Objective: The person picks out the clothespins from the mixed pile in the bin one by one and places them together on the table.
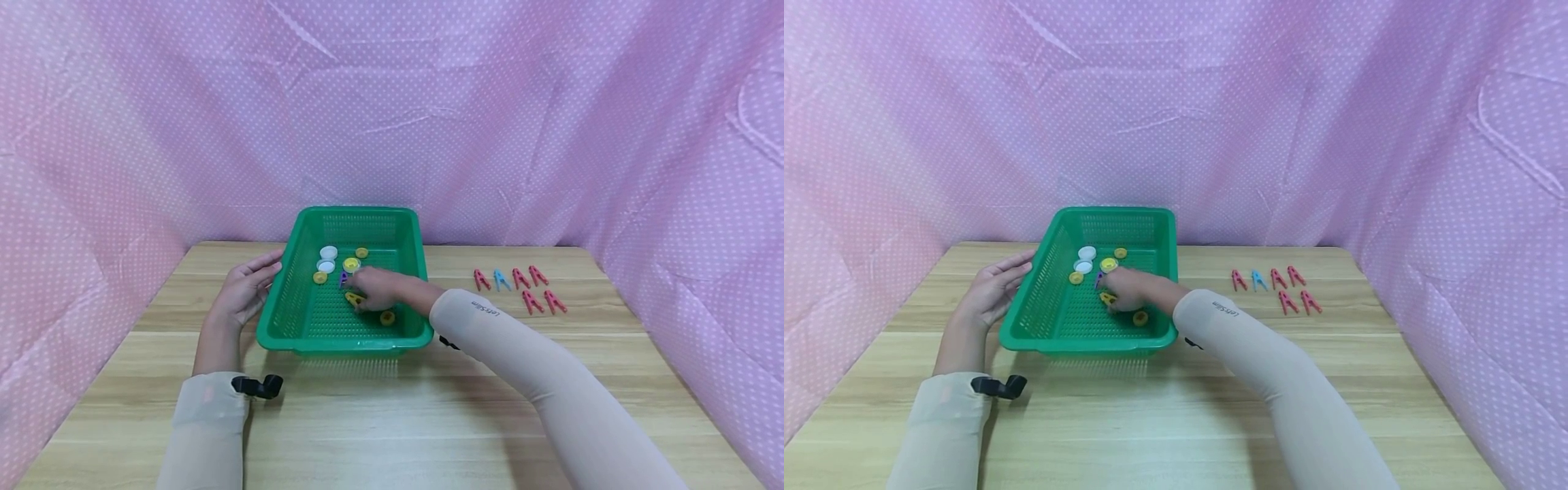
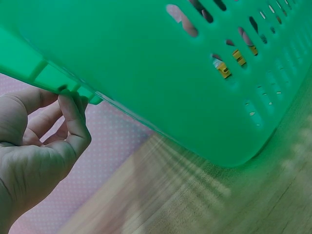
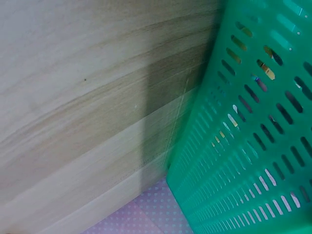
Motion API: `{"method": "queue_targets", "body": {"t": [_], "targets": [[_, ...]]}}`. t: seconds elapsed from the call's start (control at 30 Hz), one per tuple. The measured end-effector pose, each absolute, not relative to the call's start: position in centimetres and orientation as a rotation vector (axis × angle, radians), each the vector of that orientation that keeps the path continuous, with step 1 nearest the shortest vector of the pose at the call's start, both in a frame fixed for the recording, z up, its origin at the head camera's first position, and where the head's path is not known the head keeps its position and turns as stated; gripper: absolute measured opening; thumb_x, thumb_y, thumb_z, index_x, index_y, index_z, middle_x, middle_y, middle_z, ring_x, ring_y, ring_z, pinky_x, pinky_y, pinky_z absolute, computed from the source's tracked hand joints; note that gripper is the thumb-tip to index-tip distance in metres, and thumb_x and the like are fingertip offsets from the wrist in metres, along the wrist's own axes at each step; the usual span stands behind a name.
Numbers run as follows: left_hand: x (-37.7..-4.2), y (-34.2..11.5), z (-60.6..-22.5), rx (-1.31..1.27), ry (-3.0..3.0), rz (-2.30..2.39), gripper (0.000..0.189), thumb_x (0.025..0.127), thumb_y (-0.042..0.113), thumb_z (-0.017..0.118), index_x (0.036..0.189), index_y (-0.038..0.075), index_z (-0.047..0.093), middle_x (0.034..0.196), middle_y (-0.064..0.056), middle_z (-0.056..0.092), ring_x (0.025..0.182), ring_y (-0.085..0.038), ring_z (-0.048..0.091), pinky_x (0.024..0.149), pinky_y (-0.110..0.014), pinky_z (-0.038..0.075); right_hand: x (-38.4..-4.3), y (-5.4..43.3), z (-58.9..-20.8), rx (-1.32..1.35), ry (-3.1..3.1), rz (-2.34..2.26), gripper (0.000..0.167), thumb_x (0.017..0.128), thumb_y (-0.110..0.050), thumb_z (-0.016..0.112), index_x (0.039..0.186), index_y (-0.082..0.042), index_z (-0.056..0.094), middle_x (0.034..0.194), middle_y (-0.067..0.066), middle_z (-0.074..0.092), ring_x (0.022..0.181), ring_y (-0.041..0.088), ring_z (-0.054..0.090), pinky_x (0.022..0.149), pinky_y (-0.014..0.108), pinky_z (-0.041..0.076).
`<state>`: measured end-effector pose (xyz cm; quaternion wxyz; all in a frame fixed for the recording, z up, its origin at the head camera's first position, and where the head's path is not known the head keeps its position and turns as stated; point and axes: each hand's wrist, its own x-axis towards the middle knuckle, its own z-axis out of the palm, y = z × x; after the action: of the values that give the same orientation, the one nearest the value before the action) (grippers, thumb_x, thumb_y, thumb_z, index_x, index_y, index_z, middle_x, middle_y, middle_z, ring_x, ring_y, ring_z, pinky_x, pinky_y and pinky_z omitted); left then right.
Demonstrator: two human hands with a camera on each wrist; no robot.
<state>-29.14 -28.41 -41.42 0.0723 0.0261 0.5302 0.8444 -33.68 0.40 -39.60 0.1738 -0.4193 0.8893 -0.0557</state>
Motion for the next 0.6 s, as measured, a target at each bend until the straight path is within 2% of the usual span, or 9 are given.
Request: {"method": "queue_targets", "body": {"t": [0.13, 0.23, 0.37, 0.5, 0.6], "targets": [[-29.1, -28.32, -41.35, 0.073, 1.602, 2.53, 0.033, 0.102, -0.003, 0.059, 0.134, 0.004, 0.067, 0.122, 0.0, 0.07, 0.101, -0.011, 0.071, 0.084, -0.022, 0.06, -33.76, 0.4, -39.66, -1.19, 2.511, -0.169, 0.044, 0.098, -0.018, 0.072, 0.14, -0.009, 0.062, 0.111, 0.001, 0.068, 0.094, 0.011, 0.06, 0.082, 0.027, 0.054], [-29.07, -28.28, -41.29, 0.071, 1.599, 2.529, 0.034, 0.102, -0.003, 0.058, 0.135, 0.003, 0.066, 0.122, 0.0, 0.07, 0.101, -0.011, 0.071, 0.084, -0.022, 0.06, -33.75, 0.43, -39.62, -1.2, 2.508, -0.172, 0.035, 0.098, -0.011, 0.07, 0.133, -0.011, 0.068, 0.117, 0.001, 0.07, 0.102, 0.011, 0.062, 0.091, 0.029, 0.055], [-29.07, -28.29, -41.29, 0.077, 1.591, 2.535, 0.034, 0.102, -0.003, 0.059, 0.134, 0.003, 0.067, 0.121, 0.0, 0.071, 0.1, -0.011, 0.072, 0.084, -0.022, 0.06, -33.73, 0.49, -39.61, -1.205, 2.499, -0.177, 0.031, 0.098, -0.009, 0.069, 0.13, -0.012, 0.07, 0.12, 0.0, 0.069, 0.108, 0.012, 0.062, 0.096, 0.03, 0.054], [-29.09, -28.4, -41.39, 0.077, 1.589, 2.538, 0.032, 0.102, -0.002, 0.059, 0.132, 0.004, 0.068, 0.121, -0.001, 0.071, 0.098, -0.011, 0.072, 0.083, -0.022, 0.06, -33.65, 0.43, -39.55, -1.209, 2.48, -0.161, 0.034, 0.099, -0.008, 0.068, 0.133, -0.013, 0.068, 0.128, 0.0, 0.068, 0.12, 0.013, 0.059, 0.105, 0.031, 0.051], [-29.12, -28.41, -41.48, 0.073, 1.591, 2.539, 0.032, 0.102, -0.002, 0.06, 0.131, 0.005, 0.069, 0.121, -0.001, 0.071, 0.097, -0.011, 0.072, 0.082, -0.022, 0.06, -33.57, 0.39, -39.5, -1.212, 2.465, -0.145, 0.037, 0.099, -0.006, 0.068, 0.135, -0.014, 0.067, 0.131, 0.0, 0.067, 0.123, 0.013, 0.058, 0.107, 0.032, 0.05]]}}
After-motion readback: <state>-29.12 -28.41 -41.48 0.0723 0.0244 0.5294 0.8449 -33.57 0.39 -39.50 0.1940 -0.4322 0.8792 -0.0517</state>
